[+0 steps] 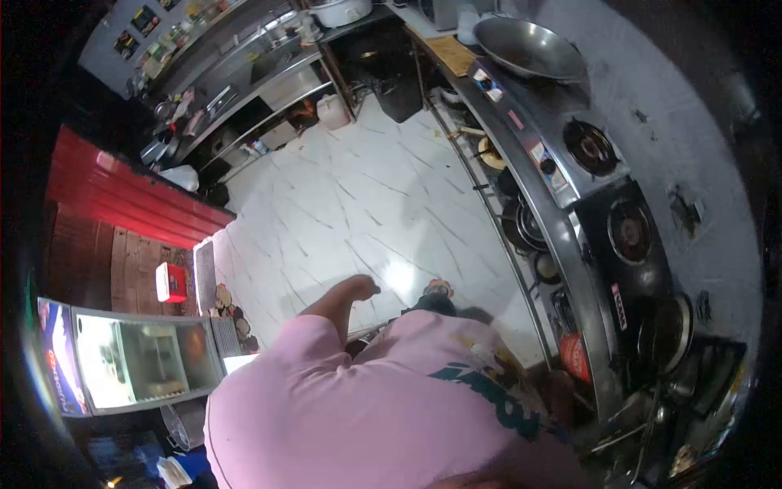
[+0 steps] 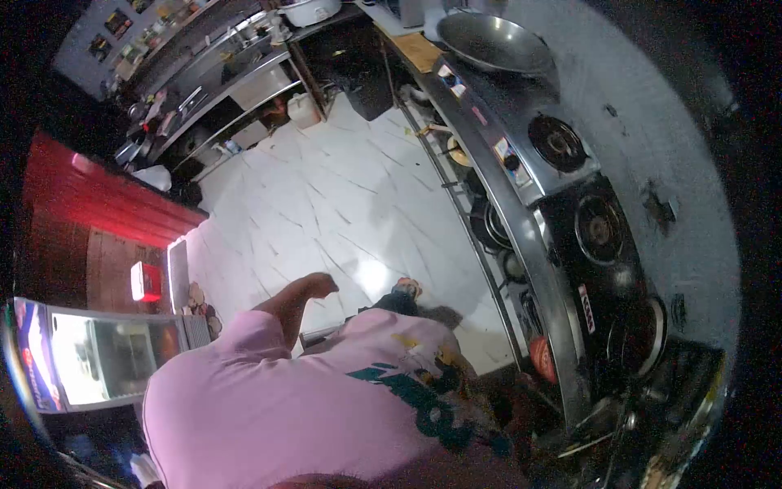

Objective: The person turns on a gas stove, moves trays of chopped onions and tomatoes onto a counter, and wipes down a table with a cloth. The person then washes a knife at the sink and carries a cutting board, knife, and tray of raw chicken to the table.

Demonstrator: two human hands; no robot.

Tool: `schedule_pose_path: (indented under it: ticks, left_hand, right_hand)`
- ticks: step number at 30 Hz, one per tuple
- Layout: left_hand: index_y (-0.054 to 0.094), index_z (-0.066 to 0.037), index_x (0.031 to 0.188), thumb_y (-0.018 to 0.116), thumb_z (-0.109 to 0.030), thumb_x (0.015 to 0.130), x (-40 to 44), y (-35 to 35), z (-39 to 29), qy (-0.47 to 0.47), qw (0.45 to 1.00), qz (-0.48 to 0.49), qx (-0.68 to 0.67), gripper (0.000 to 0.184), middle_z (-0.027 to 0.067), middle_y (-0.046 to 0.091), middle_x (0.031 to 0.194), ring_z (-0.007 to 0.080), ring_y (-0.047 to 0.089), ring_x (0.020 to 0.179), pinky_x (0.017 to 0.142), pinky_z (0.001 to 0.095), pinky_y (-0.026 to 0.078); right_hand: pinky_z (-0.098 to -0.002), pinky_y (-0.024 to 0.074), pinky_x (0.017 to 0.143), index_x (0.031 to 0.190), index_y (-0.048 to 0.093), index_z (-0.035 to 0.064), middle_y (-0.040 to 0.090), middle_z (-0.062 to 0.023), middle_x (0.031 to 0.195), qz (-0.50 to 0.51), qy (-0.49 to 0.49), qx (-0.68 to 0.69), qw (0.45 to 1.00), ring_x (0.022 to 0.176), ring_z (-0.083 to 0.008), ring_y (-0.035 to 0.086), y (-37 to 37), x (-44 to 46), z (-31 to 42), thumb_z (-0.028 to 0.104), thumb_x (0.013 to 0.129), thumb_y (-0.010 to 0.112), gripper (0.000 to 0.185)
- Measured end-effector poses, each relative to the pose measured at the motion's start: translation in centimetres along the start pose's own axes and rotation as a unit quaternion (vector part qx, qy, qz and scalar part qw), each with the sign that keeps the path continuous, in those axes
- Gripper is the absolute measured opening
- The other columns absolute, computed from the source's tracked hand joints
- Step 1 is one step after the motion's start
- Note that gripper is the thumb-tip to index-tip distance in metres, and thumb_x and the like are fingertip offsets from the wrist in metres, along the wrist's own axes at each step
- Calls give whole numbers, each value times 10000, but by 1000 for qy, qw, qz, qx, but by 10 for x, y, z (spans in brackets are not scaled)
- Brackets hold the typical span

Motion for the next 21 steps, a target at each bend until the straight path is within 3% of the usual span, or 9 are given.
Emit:
schedule_pose_path:
  ticks: [3, 6, 8, 10, 14, 16, 18, 20, 21]
  left_hand:
    - [745, 23, 961, 522, -476, 993, -50, -44, -24, -389, 871, 121, -274, 548, 195, 735, 863, 358, 706, 747, 728, 507, 564]
    - [733, 51, 944, 555, -497, 957, -59, -9, 20, -320, 880, 44, -348, 576, 189, 733, 855, 334, 701, 713, 682, 497, 566]
    - [735, 45, 964, 569, -493, 947, -63, -39, 19, -394, 833, 31, -387, 564, 185, 737, 856, 330, 703, 704, 658, 484, 572]
    - [730, 52, 974, 561, -476, 954, -63, -46, 34, -387, 830, -5, -400, 555, 186, 735, 854, 323, 702, 682, 642, 466, 578]
    - [730, 27, 1036, 602, -354, 962, -64, -29, 123, -282, 889, -25, -359, 408, 185, 737, 899, 342, 714, 726, 688, 496, 581]
    - [722, -27, 1136, 703, -213, 882, -90, -45, 160, -132, 981, -109, -88, 314, 184, 743, 1029, 372, 717, 913, 816, 502, 570]
    - [707, -76, 1195, 758, -124, 788, -123, -64, 194, -231, 957, -111, -135, 412, 181, 726, 1129, 397, 677, 1063, 929, 492, 540]
    - [705, -70, 1202, 748, -125, 793, -162, -80, 232, -267, 937, -185, -127, 415, 194, 725, 1104, 402, 679, 1056, 936, 497, 541]
    - [705, -70, 1202, 748, -125, 793, -171, -92, 249, -268, 937, -184, -129, 415, 194, 725, 1104, 402, 679, 1056, 936, 497, 541]
  right_hand:
    - [-336, 484, 642, 991, 733, 43, 674, -65, 813, -59, -150, -115, 980, 732, -135, 628, -46, 69, 21, 269, 990, 615, 256]
    - [-356, 577, 769, 1163, 677, -35, 724, -114, 893, 177, 131, 431, 875, 786, -227, 701, -29, 162, 39, 303, 1015, 599, 377]
    - [-351, 563, 766, 1137, 679, -20, 722, -106, 941, 223, 47, 364, 903, 804, -218, 689, -68, 211, 82, 304, 1018, 611, 352]
    - [-336, 548, 731, 1130, 676, 0, 708, -89, 923, -60, -302, 346, 886, 790, -193, 681, -88, 266, 120, 267, 1025, 599, 296]
    - [-333, 544, 726, 1062, 689, 39, 671, -43, 1027, 132, -259, 174, 941, 811, -184, 670, -168, 422, 238, 207, 999, 632, 189]
    - [-296, 531, 674, 1056, 676, 62, 661, -33, 988, 211, -25, 438, 874, 801, -144, 662, -196, 475, 285, 229, 1016, 617, 182]
    - [-256, 504, 633, 1111, 659, 63, 656, -30, 967, 205, -103, 432, 872, 788, -106, 650, -212, 528, 310, 240, 1023, 604, 205]
    - [-255, 499, 613, 1142, 649, 70, 648, -35, 917, 147, -361, 195, 900, 770, -118, 652, -213, 587, 325, 257, 1018, 616, 227]
    - [-488, 537, 924, 1104, 702, 53, 695, -140, 1101, 15, -483, -50, 874, 1090, -342, 646, -210, 609, 321, 267, 852, 687, 331]
Point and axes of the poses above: each hand's wrist, its own x-axis towards the middle knuckle, its own y-axis out of the palm, z = x × y, the point moved 3 cm from there along x, towards the middle knuckle
